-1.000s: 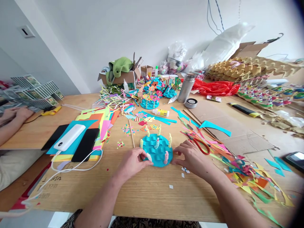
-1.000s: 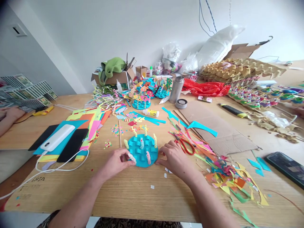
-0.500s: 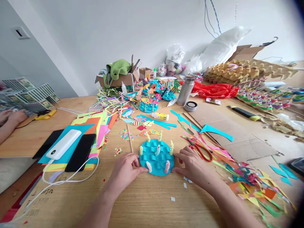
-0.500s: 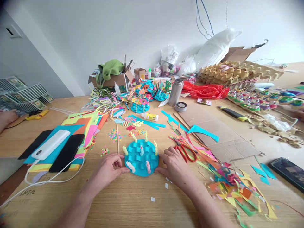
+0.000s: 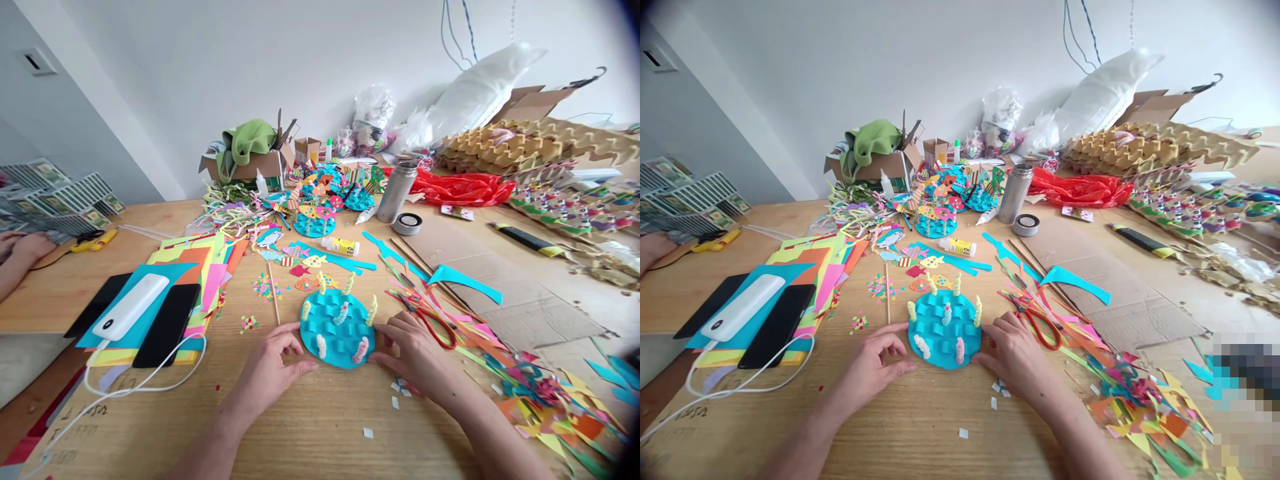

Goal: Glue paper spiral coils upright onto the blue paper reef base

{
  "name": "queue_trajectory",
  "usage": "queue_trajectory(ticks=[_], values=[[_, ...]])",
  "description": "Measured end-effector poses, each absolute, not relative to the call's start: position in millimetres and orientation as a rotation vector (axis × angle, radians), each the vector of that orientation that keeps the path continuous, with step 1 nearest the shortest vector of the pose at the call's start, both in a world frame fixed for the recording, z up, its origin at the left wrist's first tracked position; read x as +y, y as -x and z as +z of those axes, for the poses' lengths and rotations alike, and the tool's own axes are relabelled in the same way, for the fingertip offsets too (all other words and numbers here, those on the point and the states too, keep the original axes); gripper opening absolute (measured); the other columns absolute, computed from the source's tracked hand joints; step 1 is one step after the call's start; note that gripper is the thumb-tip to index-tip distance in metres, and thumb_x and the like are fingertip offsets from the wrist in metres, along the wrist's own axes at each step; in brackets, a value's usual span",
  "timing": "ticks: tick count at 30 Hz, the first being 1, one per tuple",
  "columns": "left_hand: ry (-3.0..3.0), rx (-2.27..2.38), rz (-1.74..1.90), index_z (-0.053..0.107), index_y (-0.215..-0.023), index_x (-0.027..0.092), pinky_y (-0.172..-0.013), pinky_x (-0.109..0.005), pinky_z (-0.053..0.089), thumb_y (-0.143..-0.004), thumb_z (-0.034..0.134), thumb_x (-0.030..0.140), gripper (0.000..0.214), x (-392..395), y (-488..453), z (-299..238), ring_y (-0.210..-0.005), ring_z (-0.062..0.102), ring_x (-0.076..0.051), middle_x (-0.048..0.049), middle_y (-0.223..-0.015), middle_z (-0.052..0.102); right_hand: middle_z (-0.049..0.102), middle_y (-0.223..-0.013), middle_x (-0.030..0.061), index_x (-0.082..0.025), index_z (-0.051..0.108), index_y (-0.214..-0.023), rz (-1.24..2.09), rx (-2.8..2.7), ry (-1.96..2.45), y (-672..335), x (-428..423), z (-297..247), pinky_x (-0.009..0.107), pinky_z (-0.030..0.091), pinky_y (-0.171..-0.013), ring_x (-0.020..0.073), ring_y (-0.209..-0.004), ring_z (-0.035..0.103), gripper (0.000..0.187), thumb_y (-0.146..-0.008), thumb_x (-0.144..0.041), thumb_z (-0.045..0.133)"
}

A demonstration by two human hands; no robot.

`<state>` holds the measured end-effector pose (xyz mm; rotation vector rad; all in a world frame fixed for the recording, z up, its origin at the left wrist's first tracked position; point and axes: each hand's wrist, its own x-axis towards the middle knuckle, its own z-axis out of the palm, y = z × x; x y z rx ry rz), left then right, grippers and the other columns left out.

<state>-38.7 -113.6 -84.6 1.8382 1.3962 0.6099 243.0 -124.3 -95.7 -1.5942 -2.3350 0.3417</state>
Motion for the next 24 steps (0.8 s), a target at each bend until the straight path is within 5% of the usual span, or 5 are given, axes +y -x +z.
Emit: queue_trajectory(ticks=[7, 24], values=[[-1.750, 1.355, 0.554, 0.061, -0.067, 0.017, -0.059, -0.027, 0.044, -0.065, 0.076, 0.027, 0.018, -115, 30, -87, -0.055, 0.046, -0.008, -0.0080, -0.135, 0.054, 0.062, -0.075, 0.0061, -0.018, 0.067, -0.084, 0.222, -2.332, 1.622, -254, -124, -97, 0.038, 0.042, -0.072, 0.0244, -0.081, 0.053, 0.024, -0.075, -0.040, 0.070], [-1.702, 1.171, 0.463, 0.066, -0.079, 0.015, -0.055, -0.024, 0.045, -0.068, 0.072, 0.047, 0.034, -105, 10, -91, -0.049, 0.046, -0.003, -0.0150, -0.145, 0.041, 0.065, -0.075, 0.0062, -0.019, 0.066, -0.079, 0.096, -2.308, 1.723, -279, -124, -97, 0.040, 0.042, -0.073, 0.0261, -0.079, 0.056, 0.021, -0.072, -0.036, 0.074]])
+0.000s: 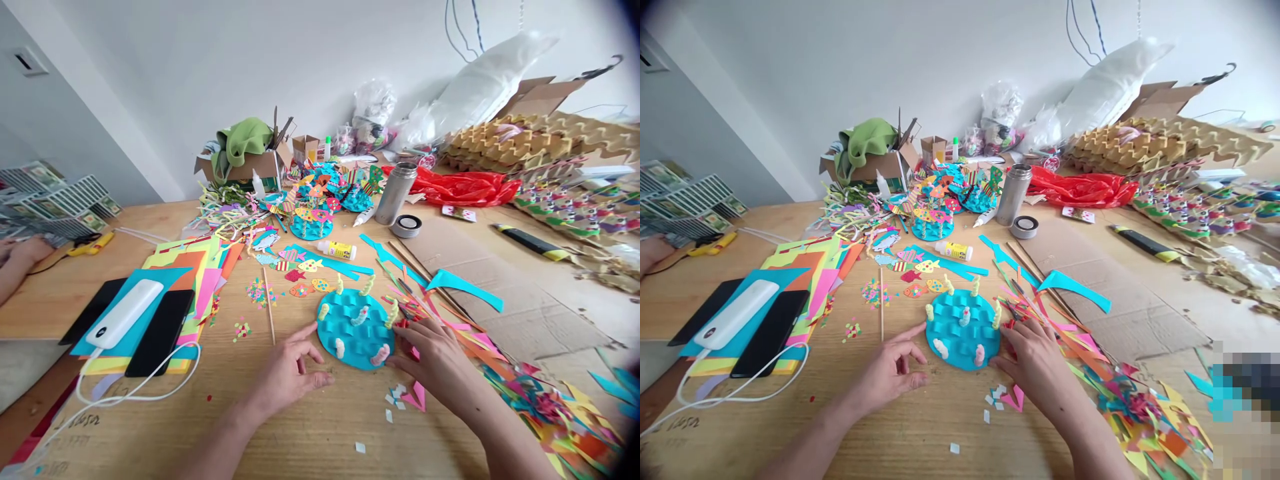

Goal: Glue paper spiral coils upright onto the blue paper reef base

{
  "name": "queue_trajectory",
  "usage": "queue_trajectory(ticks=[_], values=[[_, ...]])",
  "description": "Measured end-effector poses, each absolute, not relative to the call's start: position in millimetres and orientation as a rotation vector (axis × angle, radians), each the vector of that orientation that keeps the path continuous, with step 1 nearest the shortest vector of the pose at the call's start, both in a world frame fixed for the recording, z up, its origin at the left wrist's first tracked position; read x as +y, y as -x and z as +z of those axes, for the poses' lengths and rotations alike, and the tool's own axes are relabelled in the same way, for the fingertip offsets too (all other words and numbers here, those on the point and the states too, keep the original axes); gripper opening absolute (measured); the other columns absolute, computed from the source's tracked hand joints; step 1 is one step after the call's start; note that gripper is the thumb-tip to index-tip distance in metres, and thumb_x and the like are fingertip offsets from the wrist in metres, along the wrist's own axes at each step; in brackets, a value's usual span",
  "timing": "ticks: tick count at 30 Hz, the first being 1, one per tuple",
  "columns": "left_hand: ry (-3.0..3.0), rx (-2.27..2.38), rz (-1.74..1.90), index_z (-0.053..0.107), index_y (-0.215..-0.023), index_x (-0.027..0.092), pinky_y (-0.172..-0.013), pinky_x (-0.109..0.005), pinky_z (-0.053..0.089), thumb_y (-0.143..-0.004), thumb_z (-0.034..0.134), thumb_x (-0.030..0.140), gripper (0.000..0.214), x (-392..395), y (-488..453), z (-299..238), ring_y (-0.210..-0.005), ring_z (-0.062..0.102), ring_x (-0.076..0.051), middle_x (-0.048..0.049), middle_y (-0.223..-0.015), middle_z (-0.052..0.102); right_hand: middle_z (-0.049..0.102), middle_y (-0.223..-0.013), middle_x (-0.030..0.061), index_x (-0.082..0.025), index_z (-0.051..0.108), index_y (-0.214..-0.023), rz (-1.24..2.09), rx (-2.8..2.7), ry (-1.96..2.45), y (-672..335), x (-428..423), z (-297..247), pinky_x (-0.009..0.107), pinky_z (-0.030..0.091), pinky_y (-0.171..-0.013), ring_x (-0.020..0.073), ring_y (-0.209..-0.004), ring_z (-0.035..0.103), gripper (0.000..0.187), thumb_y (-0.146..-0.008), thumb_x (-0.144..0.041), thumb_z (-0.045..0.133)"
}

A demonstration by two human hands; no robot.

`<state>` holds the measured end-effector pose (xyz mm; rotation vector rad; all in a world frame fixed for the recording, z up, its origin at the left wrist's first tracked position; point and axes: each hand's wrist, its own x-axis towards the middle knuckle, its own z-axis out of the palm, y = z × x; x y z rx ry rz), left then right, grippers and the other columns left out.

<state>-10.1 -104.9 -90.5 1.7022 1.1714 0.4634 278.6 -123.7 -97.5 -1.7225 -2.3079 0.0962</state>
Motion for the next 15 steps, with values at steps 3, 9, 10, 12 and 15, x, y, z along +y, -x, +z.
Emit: queue_trajectory(ticks=[3, 9, 10, 12, 15], values=[[-1.677, 1.159, 0.448, 0.066, -0.079, 0.015, -0.056, -0.025, 0.045, -0.067, 0.073, 0.047, 0.034, -101, 5, -86, -0.050, 0.047, -0.004, -0.0159, -0.146, 0.039, 0.065, -0.076, 0.0063, -0.019, 0.066, -0.082, 0.051, -2.291, 1.728, -282, -124, -98, 0.038, 0.042, -0.071, 0.0268, -0.081, 0.057, 0.022, -0.073, -0.038, 0.072], [-1.712, 1.170, 0.469, 0.067, -0.079, 0.015, -0.056, -0.026, 0.046, -0.068, 0.073, 0.045, 0.032, -91, -6, -85, -0.050, 0.047, -0.004, -0.0159, -0.145, 0.041, 0.065, -0.076, 0.0073, -0.021, 0.066, -0.087, -0.036, -2.253, 1.739, -288, -125, -103, 0.037, 0.041, -0.068, 0.0265, -0.079, 0.056, 0.020, -0.078, -0.038, 0.066], [-1.722, 1.161, 0.481, 0.068, -0.079, 0.016, -0.056, -0.025, 0.046, -0.068, 0.073, 0.045, 0.032, -88, -8, -85, -0.050, 0.047, -0.004, -0.0156, -0.144, 0.041, 0.066, -0.076, 0.0073, -0.021, 0.066, -0.089, -0.050, -2.247, 1.736, -289, -124, -104, 0.036, 0.041, -0.068, 0.0264, -0.079, 0.056, 0.020, -0.079, -0.039, 0.064], [-1.738, 1.141, 0.502, 0.069, -0.079, 0.015, -0.056, -0.026, 0.046, -0.068, 0.072, 0.046, 0.033, -82, -11, -84, -0.049, 0.047, -0.003, -0.0155, -0.144, 0.042, 0.066, -0.076, 0.0075, -0.021, 0.066, -0.092, -0.082, -2.238, 1.736, -291, -124, -104, 0.036, 0.039, -0.067, 0.0266, -0.079, 0.056, 0.022, -0.081, -0.040, 0.062], [-1.748, 1.133, 0.546, 0.069, -0.077, 0.015, -0.055, -0.025, 0.046, -0.068, 0.072, 0.045, 0.032, -72, -17, -83, -0.049, 0.046, -0.003, -0.0154, -0.141, 0.046, 0.067, -0.080, 0.0076, -0.020, 0.065, -0.091, -0.125, -2.241, 1.770, -294, -122, -102, 0.035, 0.037, -0.067, 0.0276, -0.081, 0.057, 0.024, -0.080, -0.041, 0.064]])
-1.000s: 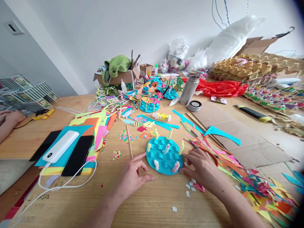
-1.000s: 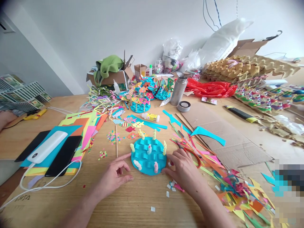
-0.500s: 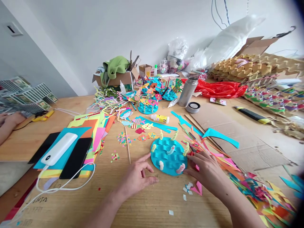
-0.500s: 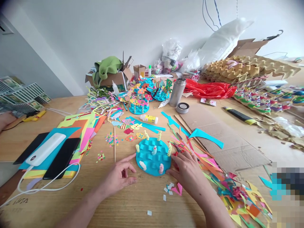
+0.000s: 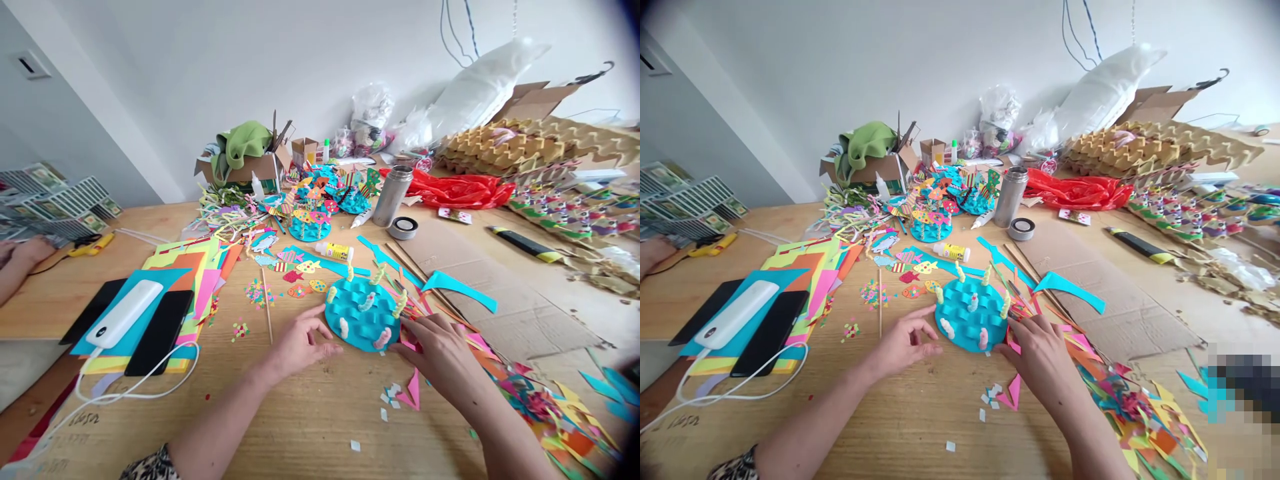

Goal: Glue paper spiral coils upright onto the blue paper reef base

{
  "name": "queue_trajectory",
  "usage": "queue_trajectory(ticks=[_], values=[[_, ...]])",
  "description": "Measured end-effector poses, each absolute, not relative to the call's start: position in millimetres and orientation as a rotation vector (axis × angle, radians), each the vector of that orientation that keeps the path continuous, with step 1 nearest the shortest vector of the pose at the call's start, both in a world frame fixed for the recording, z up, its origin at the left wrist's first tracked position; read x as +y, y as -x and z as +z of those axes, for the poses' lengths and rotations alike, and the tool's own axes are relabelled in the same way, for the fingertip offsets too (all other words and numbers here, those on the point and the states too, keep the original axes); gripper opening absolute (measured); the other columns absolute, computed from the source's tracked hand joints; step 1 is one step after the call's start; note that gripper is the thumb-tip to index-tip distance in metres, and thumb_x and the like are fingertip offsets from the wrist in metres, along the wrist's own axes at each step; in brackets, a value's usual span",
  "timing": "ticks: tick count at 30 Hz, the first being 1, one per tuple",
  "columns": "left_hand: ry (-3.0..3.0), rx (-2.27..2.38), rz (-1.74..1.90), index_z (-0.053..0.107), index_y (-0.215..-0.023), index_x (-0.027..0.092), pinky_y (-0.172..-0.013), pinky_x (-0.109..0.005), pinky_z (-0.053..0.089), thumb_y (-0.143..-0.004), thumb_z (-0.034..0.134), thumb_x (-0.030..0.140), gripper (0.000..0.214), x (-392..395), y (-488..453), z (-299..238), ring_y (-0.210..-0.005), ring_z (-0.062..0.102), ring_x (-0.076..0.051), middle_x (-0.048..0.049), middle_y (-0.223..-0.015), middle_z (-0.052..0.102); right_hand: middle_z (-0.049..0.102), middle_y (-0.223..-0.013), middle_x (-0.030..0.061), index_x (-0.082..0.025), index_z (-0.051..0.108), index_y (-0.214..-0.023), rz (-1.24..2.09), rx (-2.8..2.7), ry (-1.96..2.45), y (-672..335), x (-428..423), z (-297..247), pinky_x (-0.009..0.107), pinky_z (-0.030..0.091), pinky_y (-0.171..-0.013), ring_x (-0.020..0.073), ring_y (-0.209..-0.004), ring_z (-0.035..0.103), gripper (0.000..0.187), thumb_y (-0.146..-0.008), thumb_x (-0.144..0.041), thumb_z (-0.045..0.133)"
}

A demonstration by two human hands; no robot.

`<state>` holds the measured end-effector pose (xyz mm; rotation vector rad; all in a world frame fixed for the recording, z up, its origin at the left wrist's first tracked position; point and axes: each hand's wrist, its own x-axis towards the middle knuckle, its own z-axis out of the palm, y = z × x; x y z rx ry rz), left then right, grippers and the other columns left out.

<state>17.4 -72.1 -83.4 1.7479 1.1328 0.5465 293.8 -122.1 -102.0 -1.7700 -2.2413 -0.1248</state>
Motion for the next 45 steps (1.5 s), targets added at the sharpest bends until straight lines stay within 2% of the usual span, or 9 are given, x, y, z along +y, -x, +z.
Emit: queue_trajectory(ticks=[6, 10, 18, 22, 25, 28, 32, 37, 45], values=[[-1.750, 1.076, 0.594, 0.069, -0.075, 0.015, -0.064, -0.028, 0.049, -0.069, 0.072, 0.044, 0.030, -56, -32, -91, -0.077, 0.065, -0.017, -0.0148, -0.138, 0.049, 0.067, -0.078, 0.0070, -0.020, 0.064, -0.087, -0.134, -2.216, 1.870, -298, -117, -105, 0.035, 0.034, -0.067, 0.0276, -0.082, 0.055, 0.028, -0.084, -0.047, 0.057], [-1.793, 1.062, 0.623, 0.070, -0.076, 0.016, -0.083, -0.033, 0.048, -0.070, 0.071, 0.046, 0.031, -47, -39, -96, -0.120, 0.053, -0.029, -0.0151, -0.133, 0.055, 0.067, -0.078, 0.0083, -0.020, 0.065, -0.088, -0.180, -2.172, 1.911, -301, -113, -113, 0.034, 0.033, -0.065, 0.0279, -0.080, 0.055, 0.035, -0.087, -0.050, 0.050], [-1.899, 1.138, 0.601, 0.071, -0.088, 0.018, -0.080, -0.033, 0.050, -0.075, 0.066, 0.044, 0.029, -44, -38, -88, -0.095, 0.066, -0.023, -0.0117, -0.123, 0.062, 0.068, -0.071, 0.0074, -0.020, 0.069, -0.098, -0.178, -2.122, 1.887, -303, -111, -116, 0.036, 0.037, -0.063, 0.0275, -0.075, 0.057, 0.042, -0.088, -0.053, 0.043], [-2.049, 1.235, 0.617, 0.071, -0.087, 0.019, -0.088, -0.033, 0.049, -0.080, 0.061, 0.024, 0.013, -52, -10, -79, -0.103, 0.063, -0.021, -0.0101, -0.113, 0.067, 0.066, -0.067, 0.0064, -0.020, 0.071, -0.094, -0.205, -2.005, 1.806, -300, -116, -102, 0.035, 0.041, -0.063, 0.0248, -0.071, 0.056, 0.038, -0.087, -0.049, 0.048], [-2.228, 1.361, 0.668, 0.069, -0.089, 0.020, -0.098, -0.037, 0.044, -0.085, 0.053, 0.019, 0.017, -58, 21, -73, -0.106, 0.062, -0.020, -0.0072, -0.104, 0.071, 0.065, -0.068, 0.0057, -0.019, 0.071, -0.089, -0.330, -1.757, 1.756, -290, -121, -85, 0.033, 0.043, -0.065, 0.0220, -0.071, 0.055, 0.027, -0.088, -0.040, 0.054], [-2.379, 1.508, 0.631, 0.066, -0.105, 0.016, -0.106, -0.042, 0.037, -0.088, 0.047, 0.021, 0.026, -61, 47, -74, -0.118, 0.054, -0.023, -0.0104, -0.117, 0.066, 0.063, -0.066, 0.0049, -0.019, 0.068, -0.080, -0.437, -1.590, 1.673, -278, -125, -73, 0.033, 0.044, -0.066, 0.0208, -0.071, 0.055, 0.016, -0.086, -0.030, 0.058], [-2.470, 1.583, 0.579, 0.060, -0.120, 0.017, -0.110, -0.047, 0.032, -0.087, 0.051, 0.023, 0.035, -62, 61, -85, -0.130, 0.042, -0.026, -0.0114, -0.130, 0.057, 0.063, -0.068, 0.0043, -0.019, 0.066, -0.083, -0.464, -1.535, 1.545, -267, -128, -72, 0.034, 0.046, -0.068, 0.0200, -0.070, 0.056, 0.005, -0.083, -0.022, 0.062], [-2.513, 1.475, 0.502, 0.064, -0.112, 0.021, -0.109, -0.048, 0.031, -0.085, 0.056, 0.024, 0.029, -66, 59, -92, -0.133, 0.037, -0.027, -0.0104, -0.133, 0.055, 0.060, -0.066, 0.0019, -0.021, 0.065, -0.084, -0.465, -1.581, 1.441, -258, -128, -71, 0.033, 0.047, -0.063, 0.0184, -0.065, 0.056, 0.005, -0.080, -0.018, 0.064], [-2.513, 1.510, 0.472, 0.069, -0.101, 0.019, -0.107, -0.050, 0.032, -0.084, 0.057, 0.023, 0.021, -66, 63, -88, -0.124, 0.045, -0.028, -0.0092, -0.123, 0.063, 0.062, -0.072, 0.0019, -0.024, 0.066, -0.095, -0.411, -1.642, 1.319, -239, -131, -55, 0.033, 0.047, -0.064, 0.0179, -0.067, 0.058, 0.021, -0.079, -0.011, 0.063]])
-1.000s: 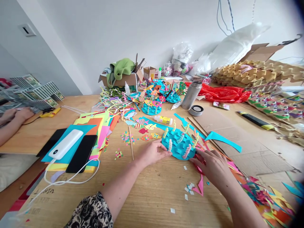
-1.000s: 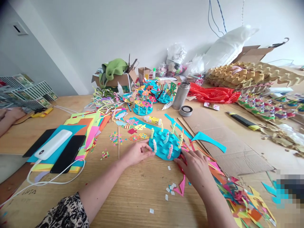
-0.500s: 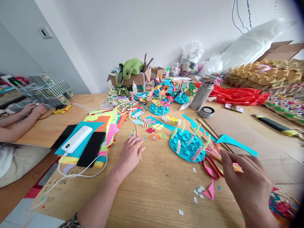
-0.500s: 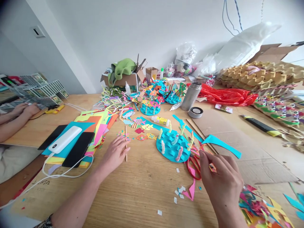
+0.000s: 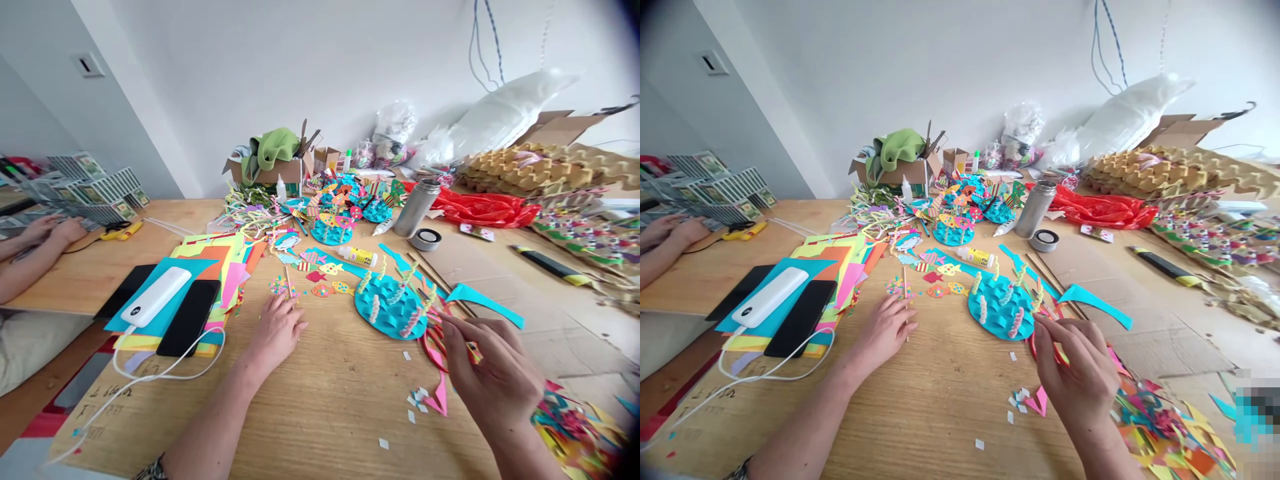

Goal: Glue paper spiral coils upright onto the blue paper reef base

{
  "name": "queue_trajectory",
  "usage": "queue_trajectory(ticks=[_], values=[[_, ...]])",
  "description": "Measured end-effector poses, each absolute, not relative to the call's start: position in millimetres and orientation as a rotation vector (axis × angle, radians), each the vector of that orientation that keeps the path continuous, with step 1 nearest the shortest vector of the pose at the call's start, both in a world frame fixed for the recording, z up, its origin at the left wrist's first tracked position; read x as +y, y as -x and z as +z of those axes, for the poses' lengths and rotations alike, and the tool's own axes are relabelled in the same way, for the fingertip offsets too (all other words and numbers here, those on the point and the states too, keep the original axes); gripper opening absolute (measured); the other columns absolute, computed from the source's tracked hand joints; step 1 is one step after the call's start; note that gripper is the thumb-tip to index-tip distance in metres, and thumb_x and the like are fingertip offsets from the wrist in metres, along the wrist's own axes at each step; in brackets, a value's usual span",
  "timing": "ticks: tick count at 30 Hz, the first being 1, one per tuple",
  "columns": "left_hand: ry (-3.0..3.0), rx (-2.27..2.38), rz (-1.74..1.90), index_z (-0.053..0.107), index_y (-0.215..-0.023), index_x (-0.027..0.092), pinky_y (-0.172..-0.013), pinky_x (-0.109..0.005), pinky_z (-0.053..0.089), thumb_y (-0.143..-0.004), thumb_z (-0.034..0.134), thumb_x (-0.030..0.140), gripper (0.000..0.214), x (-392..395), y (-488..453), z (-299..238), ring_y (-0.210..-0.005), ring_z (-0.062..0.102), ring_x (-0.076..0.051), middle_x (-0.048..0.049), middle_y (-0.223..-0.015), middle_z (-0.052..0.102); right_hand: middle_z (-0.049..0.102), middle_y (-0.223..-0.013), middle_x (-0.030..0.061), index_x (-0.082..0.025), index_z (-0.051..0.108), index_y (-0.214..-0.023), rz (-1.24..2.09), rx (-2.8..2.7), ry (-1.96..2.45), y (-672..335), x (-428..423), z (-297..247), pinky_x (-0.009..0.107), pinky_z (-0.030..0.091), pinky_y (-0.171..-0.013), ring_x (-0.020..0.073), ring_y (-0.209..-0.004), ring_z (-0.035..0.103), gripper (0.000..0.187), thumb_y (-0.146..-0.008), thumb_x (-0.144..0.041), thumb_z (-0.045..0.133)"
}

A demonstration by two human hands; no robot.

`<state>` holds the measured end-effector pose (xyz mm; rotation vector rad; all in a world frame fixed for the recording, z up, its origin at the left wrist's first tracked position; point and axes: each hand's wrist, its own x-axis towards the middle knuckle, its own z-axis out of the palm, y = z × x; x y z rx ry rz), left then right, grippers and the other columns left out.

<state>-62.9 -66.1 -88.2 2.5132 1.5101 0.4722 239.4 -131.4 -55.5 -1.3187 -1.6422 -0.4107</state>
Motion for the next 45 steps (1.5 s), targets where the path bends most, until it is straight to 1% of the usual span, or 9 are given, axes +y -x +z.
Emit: queue_trajectory(ticks=[7, 11, 14, 19, 23, 28, 32, 39, 45], values=[[-2.551, 1.571, 0.443, 0.070, -0.087, 0.019, -0.104, -0.048, 0.034, -0.086, 0.053, 0.024, 0.018, -63, 68, -87, -0.113, 0.052, -0.027, -0.0077, -0.111, 0.068, 0.062, -0.073, 0.0014, -0.024, 0.065, -0.099, -0.313, -1.686, 1.208, -222, -130, -35, 0.032, 0.046, -0.066, 0.0175, -0.069, 0.057, 0.025, -0.079, -0.009, 0.062], [-2.586, 1.609, 0.441, 0.070, -0.086, 0.017, -0.104, -0.048, 0.035, -0.086, 0.053, 0.024, 0.018, -62, 71, -88, -0.113, 0.051, -0.028, -0.0078, -0.112, 0.068, 0.063, -0.074, 0.0053, -0.019, 0.065, -0.094, -0.106, -2.061, 1.178, -190, -117, -25, 0.034, 0.045, -0.069, 0.0196, -0.076, 0.056, 0.013, -0.086, -0.017, 0.055], [-2.595, 1.639, 0.459, 0.070, -0.087, 0.017, -0.102, -0.047, 0.037, -0.086, 0.053, 0.023, 0.018, -61, 73, -91, -0.111, 0.052, -0.028, -0.0085, -0.109, 0.069, 0.065, -0.085, 0.0091, -0.018, 0.066, -0.091, -0.007, -2.395, 1.323, -162, -99, -32, 0.036, 0.043, -0.074, 0.0226, -0.086, 0.055, 0.020, -0.091, -0.019, 0.046], [-2.597, 1.648, 0.500, 0.070, -0.087, 0.017, -0.097, -0.045, 0.041, -0.085, 0.054, 0.023, 0.018, -57, 75, -95, -0.106, 0.055, -0.027, -0.0091, -0.102, 0.070, 0.062, -0.106, 0.0126, -0.015, 0.059, -0.114, -0.091, -2.676, 1.436, -133, -58, -59, 0.037, 0.040, -0.082, 0.0252, -0.100, 0.053, 0.028, -0.091, -0.015, 0.043], [-2.604, 1.653, 0.591, 0.070, -0.085, 0.017, -0.097, -0.045, 0.042, -0.083, 0.057, 0.021, 0.014, -56, 74, -97, -0.107, 0.056, -0.027, -0.0096, -0.101, 0.070, 0.060, -0.113, 0.0160, -0.012, 0.059, -0.116, -0.125, -2.716, 1.534, -121, -34, -70, 0.037, 0.037, -0.086, 0.0274, -0.107, 0.050, 0.033, -0.089, -0.010, 0.040], [-2.617, 1.645, 0.716, 0.071, -0.090, 0.017, -0.100, -0.043, 0.042, -0.083, 0.056, 0.018, 0.016, -57, 73, -96, -0.107, 0.056, -0.025, -0.0088, -0.103, 0.070, 0.062, -0.106, 0.0170, -0.011, 0.062, -0.109, -0.109, -2.750, 1.532, -115, -36, -77, 0.038, 0.035, -0.085, 0.0281, -0.105, 0.050, 0.029, -0.089, -0.012, 0.041], [-2.591, 1.662, 0.808, 0.071, -0.091, 0.018, -0.099, -0.043, 0.044, -0.084, 0.055, 0.019, 0.018, -57, 73, -93, -0.106, 0.056, -0.025, -0.0085, -0.103, 0.070, 0.063, -0.103, 0.0139, -0.015, 0.063, -0.106, -0.081, -2.755, 1.469, -119, -50, -77, 0.037, 0.035, -0.083, 0.0273, -0.101, 0.050, 0.023, -0.089, -0.020, 0.048], [-2.572, 1.620, 0.936, 0.071, -0.093, 0.017, -0.099, -0.043, 0.046, -0.083, 0.056, 0.016, 0.018, -56, 71, -91, -0.105, 0.058, -0.024, -0.0093, -0.104, 0.070, 0.063, -0.095, 0.0115, -0.015, 0.068, -0.097, 0.145, -2.596, 1.567, -135, -41, -71, 0.031, 0.036, -0.082, 0.0236, -0.095, 0.051, 0.022, -0.091, -0.020, 0.047], [-2.547, 1.604, 0.961, 0.070, -0.091, 0.018, -0.099, -0.044, 0.046, -0.083, 0.056, 0.016, 0.016, -57, 69, -91, -0.104, 0.059, -0.023, -0.0087, -0.103, 0.071, 0.059, -0.102, 0.0140, -0.013, 0.065, -0.106, 0.178, -2.607, 1.558, -126, -34, -85, 0.032, 0.036, -0.085, 0.0252, -0.097, 0.050, 0.025, -0.088, -0.018, 0.048]])
